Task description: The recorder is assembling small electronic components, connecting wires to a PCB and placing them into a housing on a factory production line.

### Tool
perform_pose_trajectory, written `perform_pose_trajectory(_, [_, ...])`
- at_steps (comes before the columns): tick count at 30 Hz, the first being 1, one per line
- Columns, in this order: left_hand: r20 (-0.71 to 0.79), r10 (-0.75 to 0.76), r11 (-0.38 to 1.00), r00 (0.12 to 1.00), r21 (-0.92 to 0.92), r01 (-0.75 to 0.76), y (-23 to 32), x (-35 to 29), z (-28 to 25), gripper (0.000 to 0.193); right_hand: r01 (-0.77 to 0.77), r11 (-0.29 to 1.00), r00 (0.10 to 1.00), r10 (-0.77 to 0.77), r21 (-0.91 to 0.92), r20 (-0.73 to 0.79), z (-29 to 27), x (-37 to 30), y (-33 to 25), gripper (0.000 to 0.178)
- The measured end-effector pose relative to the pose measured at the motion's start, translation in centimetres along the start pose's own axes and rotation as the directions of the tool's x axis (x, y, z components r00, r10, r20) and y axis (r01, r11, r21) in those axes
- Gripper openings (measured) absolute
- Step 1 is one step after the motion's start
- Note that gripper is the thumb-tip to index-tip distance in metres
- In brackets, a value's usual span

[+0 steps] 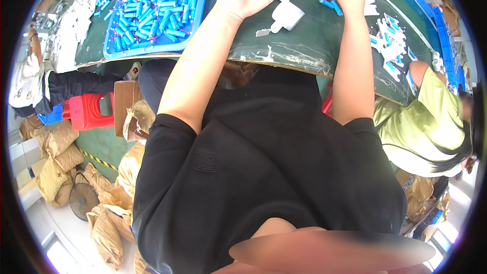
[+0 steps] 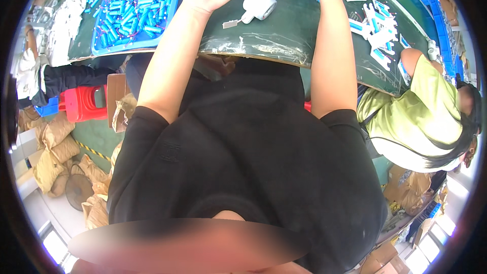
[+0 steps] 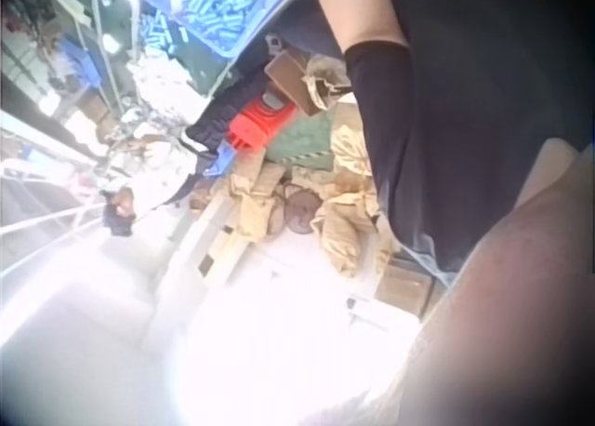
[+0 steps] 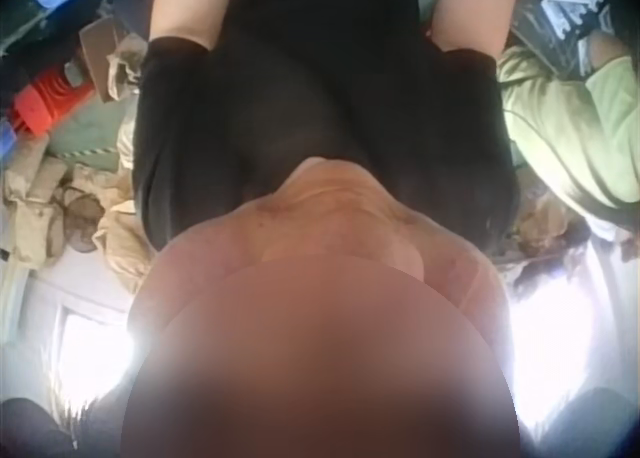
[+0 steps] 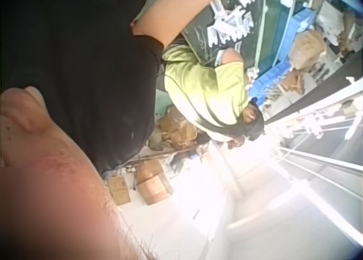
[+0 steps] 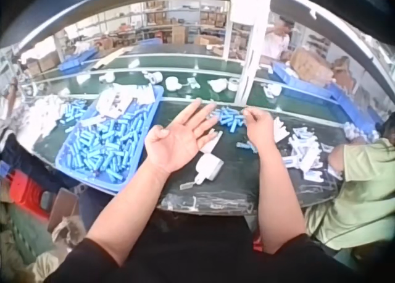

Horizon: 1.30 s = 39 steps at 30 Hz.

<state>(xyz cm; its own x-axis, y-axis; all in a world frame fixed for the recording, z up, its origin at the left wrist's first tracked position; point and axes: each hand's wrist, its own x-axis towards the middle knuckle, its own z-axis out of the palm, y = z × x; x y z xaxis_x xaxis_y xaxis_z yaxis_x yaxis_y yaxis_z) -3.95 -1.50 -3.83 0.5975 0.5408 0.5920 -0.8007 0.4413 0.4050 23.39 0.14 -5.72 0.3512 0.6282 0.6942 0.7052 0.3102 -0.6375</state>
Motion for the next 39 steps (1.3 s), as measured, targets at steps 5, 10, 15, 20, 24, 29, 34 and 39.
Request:
perform_pose_trajectory(5, [0.023, -0.004, 1.0, 1.0, 0.002, 0.004, 0.5, -0.4, -0.5, 0.099, 0.058, 0.984, 0.99, -0.035, 0.168, -0.14, 0.2, 0.0, -2.1, 0.015])
perform_pose_trajectory(10, [0.012, -0.024, 0.999, 1.0, -0.03, 0.024, 0.3, -0.4, -0.7, 0.09, 0.116, 0.977, 0.978, -0.081, 0.179, -0.19, -0.1, -0.1, -3.3, 0.016])
perform_pose_trajectory(15, [-0.24, 0.171, 0.777, 0.955, 0.629, 0.019, 0.1, -1.5, -3.8, 0.044, -0.074, 0.988, 0.997, 0.07, 0.134, 0.035, 0.7, 0.2, 1.1, 0.016])
perform_pose_trajectory(20, [-0.226, 0.104, 0.447, 0.969, 0.88, 0.157, 0.5, -4.9, 1.5, 0.046, -0.008, 0.959, 1.0, 0.011, 0.283, -0.011, 1.1, -0.2, 1.4, 0.016])
perform_pose_trajectory(24, [-0.199, 0.011, -0.043, 0.98, 0.979, 0.2, 2.2, -9.1, 5.2, 0.072, -0.23, 0.926, 0.952, 0.149, 0.3, 0.268, 0.8, -1.5, -5.3, 0.016])
perform_pose_trajectory(29, [-0.302, 0.135, -0.107, 0.944, 0.942, 0.317, -0.4, -10.5, 5.3, 0.065, -0.225, 0.939, 0.863, 0.069, 0.26, 0.5, 1.0, -2.1, -4.7, 0.019])
perform_pose_trajectory(34, [-0.144, 0.46, 0.123, 0.876, 0.988, 0.097, -1.4, -8.0, 3.4, 0.047, -0.517, 0.753, 0.738, 0.151, 0.407, 0.658, 0.7, -2.5, -5.8, 0.025])
perform_pose_trajectory(39, [-0.222, 0.393, 0.423, 0.892, 0.905, 0.038, -0.5, -2.7, 3.1, 0.059, -0.519, 0.723, 0.73, 0.098, 0.455, 0.677, 1.1, -2.7, -6.1, 0.015])
